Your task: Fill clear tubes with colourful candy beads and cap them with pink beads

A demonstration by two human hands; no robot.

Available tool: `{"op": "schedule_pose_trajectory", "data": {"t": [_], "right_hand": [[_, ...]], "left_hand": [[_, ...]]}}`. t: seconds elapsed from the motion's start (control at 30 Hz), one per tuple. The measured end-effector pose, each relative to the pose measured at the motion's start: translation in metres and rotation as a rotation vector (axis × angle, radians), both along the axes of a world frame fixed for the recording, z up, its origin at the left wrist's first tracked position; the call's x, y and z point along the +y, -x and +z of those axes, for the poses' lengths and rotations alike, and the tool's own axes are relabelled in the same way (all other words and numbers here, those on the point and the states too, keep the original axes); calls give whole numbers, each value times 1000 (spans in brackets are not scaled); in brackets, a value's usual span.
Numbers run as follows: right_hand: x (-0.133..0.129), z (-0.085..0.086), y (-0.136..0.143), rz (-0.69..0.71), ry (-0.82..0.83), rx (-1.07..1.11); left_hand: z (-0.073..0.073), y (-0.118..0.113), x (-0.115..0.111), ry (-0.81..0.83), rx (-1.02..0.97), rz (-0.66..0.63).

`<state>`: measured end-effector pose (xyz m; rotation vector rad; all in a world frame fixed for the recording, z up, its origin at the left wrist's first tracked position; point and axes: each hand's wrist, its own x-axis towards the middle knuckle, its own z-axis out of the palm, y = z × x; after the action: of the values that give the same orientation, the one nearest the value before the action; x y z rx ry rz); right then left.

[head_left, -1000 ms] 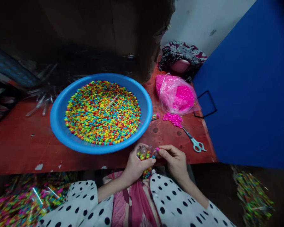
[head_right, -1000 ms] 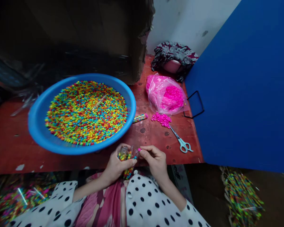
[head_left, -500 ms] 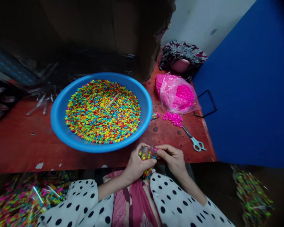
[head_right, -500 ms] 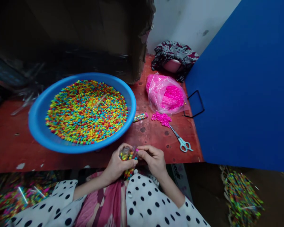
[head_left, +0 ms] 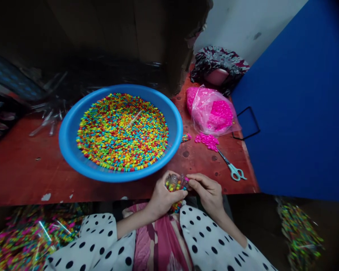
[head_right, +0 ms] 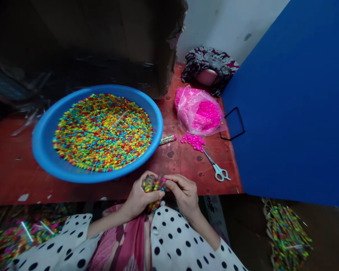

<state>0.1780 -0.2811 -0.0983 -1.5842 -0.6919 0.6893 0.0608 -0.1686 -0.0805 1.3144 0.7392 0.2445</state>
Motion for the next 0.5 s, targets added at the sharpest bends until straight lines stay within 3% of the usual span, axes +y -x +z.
{"op": "schedule_pose_trajectory", "data": {"t": [0.33, 0.5], "right_hand": [[1, 1, -4, 19, 89, 215], [0, 4, 1, -75, 80, 306]], "left_hand": [[3, -2, -1, -31, 38, -25], [3, -1, -2, -30, 33, -28]]}}
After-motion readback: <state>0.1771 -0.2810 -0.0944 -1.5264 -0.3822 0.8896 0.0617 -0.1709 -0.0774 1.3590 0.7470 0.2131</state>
